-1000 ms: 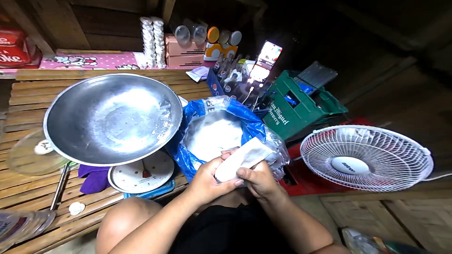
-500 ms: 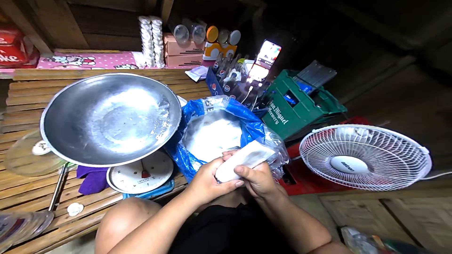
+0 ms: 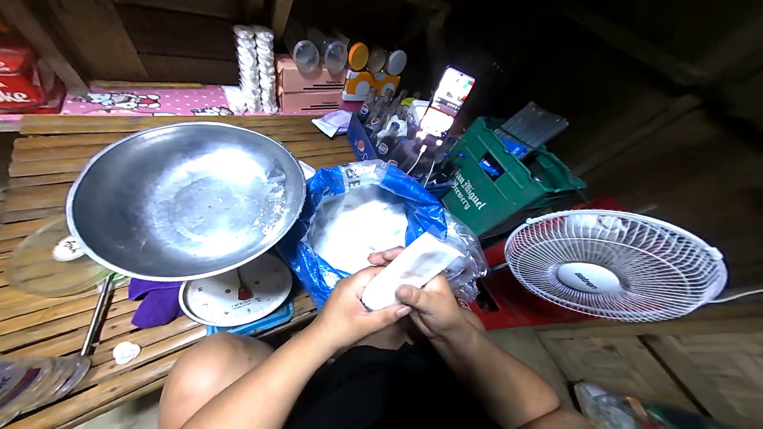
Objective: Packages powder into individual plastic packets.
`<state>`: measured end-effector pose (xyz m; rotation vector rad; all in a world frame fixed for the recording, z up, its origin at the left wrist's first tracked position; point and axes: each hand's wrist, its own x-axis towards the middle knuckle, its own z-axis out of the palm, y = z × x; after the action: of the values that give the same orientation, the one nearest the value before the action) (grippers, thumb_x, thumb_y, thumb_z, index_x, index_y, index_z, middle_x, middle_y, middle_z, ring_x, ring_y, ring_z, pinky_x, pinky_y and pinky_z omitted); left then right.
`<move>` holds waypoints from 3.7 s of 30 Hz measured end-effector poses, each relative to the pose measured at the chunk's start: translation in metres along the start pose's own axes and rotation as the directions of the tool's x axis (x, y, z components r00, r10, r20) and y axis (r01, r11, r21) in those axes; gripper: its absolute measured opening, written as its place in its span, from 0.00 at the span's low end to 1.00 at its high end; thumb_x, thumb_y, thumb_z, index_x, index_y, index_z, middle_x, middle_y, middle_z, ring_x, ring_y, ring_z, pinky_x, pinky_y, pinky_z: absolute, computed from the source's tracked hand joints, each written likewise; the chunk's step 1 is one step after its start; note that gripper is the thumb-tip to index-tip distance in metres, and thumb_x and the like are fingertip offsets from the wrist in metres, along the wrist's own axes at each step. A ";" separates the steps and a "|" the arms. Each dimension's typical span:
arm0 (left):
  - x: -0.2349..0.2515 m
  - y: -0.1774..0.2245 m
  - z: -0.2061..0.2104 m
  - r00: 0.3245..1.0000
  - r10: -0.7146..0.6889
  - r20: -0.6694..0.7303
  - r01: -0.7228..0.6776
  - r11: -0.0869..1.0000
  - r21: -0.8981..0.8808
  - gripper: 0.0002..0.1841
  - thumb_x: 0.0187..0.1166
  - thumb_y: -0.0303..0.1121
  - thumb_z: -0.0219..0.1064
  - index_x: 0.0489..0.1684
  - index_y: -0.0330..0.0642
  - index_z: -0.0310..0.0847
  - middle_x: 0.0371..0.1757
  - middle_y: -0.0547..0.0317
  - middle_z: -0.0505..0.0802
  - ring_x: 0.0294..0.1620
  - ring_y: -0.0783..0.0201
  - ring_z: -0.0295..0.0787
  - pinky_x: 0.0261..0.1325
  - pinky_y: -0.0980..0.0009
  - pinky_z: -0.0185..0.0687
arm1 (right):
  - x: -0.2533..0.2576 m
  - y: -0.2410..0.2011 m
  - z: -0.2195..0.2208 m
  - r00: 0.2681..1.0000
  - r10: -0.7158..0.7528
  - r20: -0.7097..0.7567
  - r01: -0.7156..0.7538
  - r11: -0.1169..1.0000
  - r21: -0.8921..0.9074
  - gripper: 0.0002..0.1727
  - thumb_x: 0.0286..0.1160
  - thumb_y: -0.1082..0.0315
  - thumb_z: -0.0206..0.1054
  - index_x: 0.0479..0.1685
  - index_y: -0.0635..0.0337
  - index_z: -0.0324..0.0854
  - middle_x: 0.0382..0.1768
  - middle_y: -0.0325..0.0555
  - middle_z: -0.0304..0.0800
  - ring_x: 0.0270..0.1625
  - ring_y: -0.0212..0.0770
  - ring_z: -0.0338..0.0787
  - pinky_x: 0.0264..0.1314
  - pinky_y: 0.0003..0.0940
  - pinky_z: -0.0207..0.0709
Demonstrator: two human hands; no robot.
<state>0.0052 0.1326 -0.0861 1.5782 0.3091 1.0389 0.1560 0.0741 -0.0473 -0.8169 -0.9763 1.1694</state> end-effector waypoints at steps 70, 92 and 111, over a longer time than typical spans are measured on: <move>0.001 0.016 -0.027 0.995 -0.022 0.094 0.023 1.000 -0.009 0.13 0.86 0.39 0.64 0.47 0.37 0.88 0.43 0.70 0.93 0.46 0.84 0.88 0.55 0.79 0.86 | -0.015 0.009 0.006 0.929 0.300 0.217 -0.280 0.952 -0.120 0.15 0.69 0.75 0.74 0.54 0.63 0.83 0.44 0.37 0.96 0.48 0.29 0.94 0.58 0.31 0.88; -0.004 0.020 -0.024 0.997 -0.041 0.070 0.061 0.949 -0.310 0.21 0.85 0.48 0.66 0.60 0.38 0.84 0.55 0.59 0.97 0.55 0.66 0.95 0.63 0.66 0.90 | -0.018 0.018 0.001 0.936 0.202 0.287 -0.092 0.931 -0.354 0.13 0.73 0.69 0.74 0.51 0.67 0.86 0.44 0.36 0.96 0.48 0.25 0.93 0.58 0.28 0.88; -0.002 0.026 -0.022 0.998 0.019 -0.068 -0.042 0.934 -0.355 0.21 0.86 0.49 0.64 0.66 0.43 0.82 0.57 0.57 0.97 0.52 0.66 0.96 0.59 0.69 0.92 | -0.017 0.017 0.002 0.933 0.232 0.274 -0.119 0.921 -0.372 0.20 0.73 0.68 0.75 0.59 0.71 0.81 0.48 0.40 0.95 0.51 0.26 0.93 0.59 0.28 0.87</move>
<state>-0.0208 0.1381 -0.0652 1.2282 0.1287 1.1018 0.1461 0.0609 -0.0649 -1.0396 -1.4269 1.3287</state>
